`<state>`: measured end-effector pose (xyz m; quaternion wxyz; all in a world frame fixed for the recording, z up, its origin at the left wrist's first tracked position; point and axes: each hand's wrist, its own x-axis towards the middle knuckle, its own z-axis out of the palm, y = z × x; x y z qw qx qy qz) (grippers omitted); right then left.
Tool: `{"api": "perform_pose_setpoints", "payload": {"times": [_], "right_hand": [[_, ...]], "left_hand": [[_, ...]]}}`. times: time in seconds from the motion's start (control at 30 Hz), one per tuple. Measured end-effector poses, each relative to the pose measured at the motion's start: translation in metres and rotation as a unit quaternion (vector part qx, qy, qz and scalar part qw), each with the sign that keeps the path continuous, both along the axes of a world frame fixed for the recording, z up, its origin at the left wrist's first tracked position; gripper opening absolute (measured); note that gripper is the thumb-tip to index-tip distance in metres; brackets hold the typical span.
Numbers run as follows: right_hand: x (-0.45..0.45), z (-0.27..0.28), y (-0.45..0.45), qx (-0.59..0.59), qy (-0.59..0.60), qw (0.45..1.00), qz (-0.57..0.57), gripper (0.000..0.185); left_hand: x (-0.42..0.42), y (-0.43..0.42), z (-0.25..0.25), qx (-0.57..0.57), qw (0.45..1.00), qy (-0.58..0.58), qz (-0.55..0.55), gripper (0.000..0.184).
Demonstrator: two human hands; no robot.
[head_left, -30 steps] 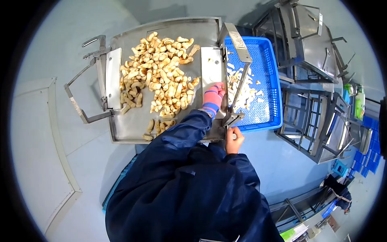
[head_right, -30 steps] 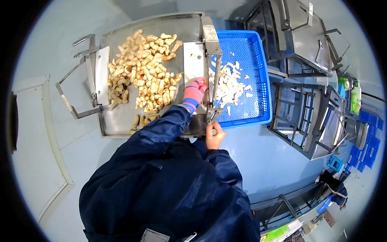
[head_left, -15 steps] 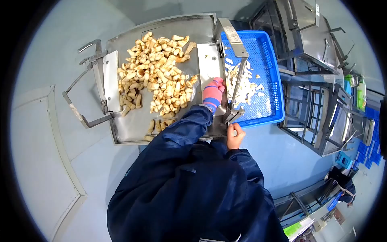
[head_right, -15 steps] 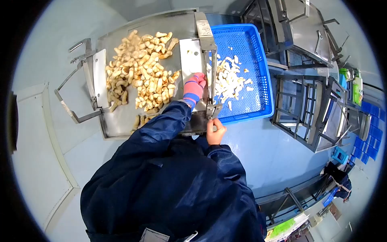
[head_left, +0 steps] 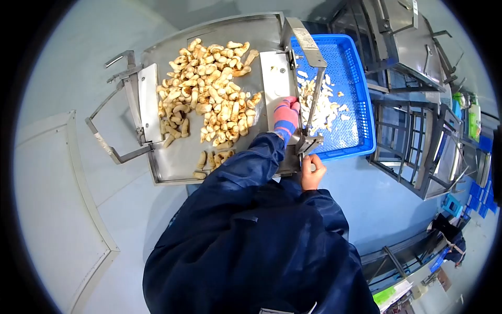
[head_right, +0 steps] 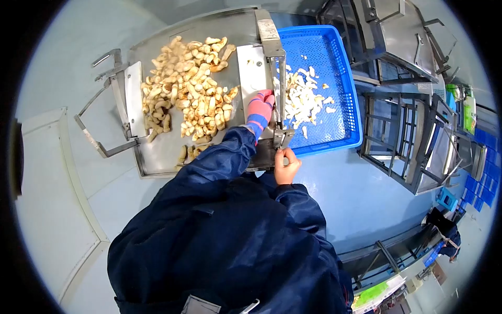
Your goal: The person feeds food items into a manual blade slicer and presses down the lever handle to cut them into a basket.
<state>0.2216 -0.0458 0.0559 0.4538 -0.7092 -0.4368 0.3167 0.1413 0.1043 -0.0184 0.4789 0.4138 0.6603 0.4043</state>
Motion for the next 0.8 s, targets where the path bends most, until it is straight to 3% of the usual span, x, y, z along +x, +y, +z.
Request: {"api": "perform_pose_setpoints", "payload": {"times": [0.03, 0.17, 0.2, 0.27, 0.33, 0.43, 0.53, 0.57, 0.6, 0.67, 0.77, 0.8], "right_hand": [[0.001, 0.0, -0.001, -0.005, 0.002, 1.0, 0.0, 0.023], [0.005, -0.009, -0.005, -0.019, 0.016, 1.0, 0.009, 0.022], [0.005, -0.009, -0.003, -0.019, 0.021, 1.0, 0.007, 0.022], [0.004, -0.002, -0.001, -0.016, 0.01, 1.0, 0.012, 0.021], [0.002, 0.006, 0.001, -0.002, 0.0, 1.0, 0.015, 0.021], [0.003, 0.005, 0.001, -0.008, 0.012, 1.0, 0.013, 0.021], [0.0, 0.016, 0.005, -0.012, 0.014, 1.0, 0.002, 0.02], [0.0, 0.02, 0.007, 0.0, 0.011, 1.0, 0.002, 0.02], [0.0, 0.028, 0.008, -0.017, 0.015, 1.0, 0.002, 0.021], [0.0, 0.045, 0.017, -0.041, 0.025, 0.999, 0.004, 0.021], [-0.001, 0.06, 0.023, -0.047, 0.023, 0.999, 0.004, 0.021], [-0.001, 0.061, 0.023, -0.05, 0.018, 0.999, 0.006, 0.021]], "left_hand": [[0.0, 0.003, 0.001, -0.07, 0.994, -0.086, 0.0, 0.022], [-0.006, 0.001, 0.041, 0.003, 0.989, -0.13, -0.071, 0.025], [-0.019, 0.002, 0.044, 0.075, 0.993, 0.014, -0.089, 0.026], [-0.056, 0.006, 0.049, 0.217, 0.923, 0.294, -0.118, 0.029], [-0.087, 0.017, 0.044, 0.037, 0.808, 0.558, -0.186, 0.033], [-0.114, 0.018, 0.023, 0.056, 0.776, 0.579, -0.244, 0.033], [-0.097, 0.019, 0.038, 0.086, 0.942, 0.278, -0.168, 0.034], [-0.083, 0.019, -0.005, 0.067, 0.987, -0.008, -0.143, 0.031], [-0.065, 0.013, 0.009, -0.016, 0.984, -0.133, -0.113, 0.034], [-0.037, 0.003, -0.001, -0.043, 0.994, 0.021, -0.1, 0.034], [-0.02, -0.011, 0.008, 0.022, 0.99, 0.124, -0.059, 0.031], [-0.02, -0.014, 0.009, 0.027, 0.992, 0.11, -0.062, 0.031]]}}
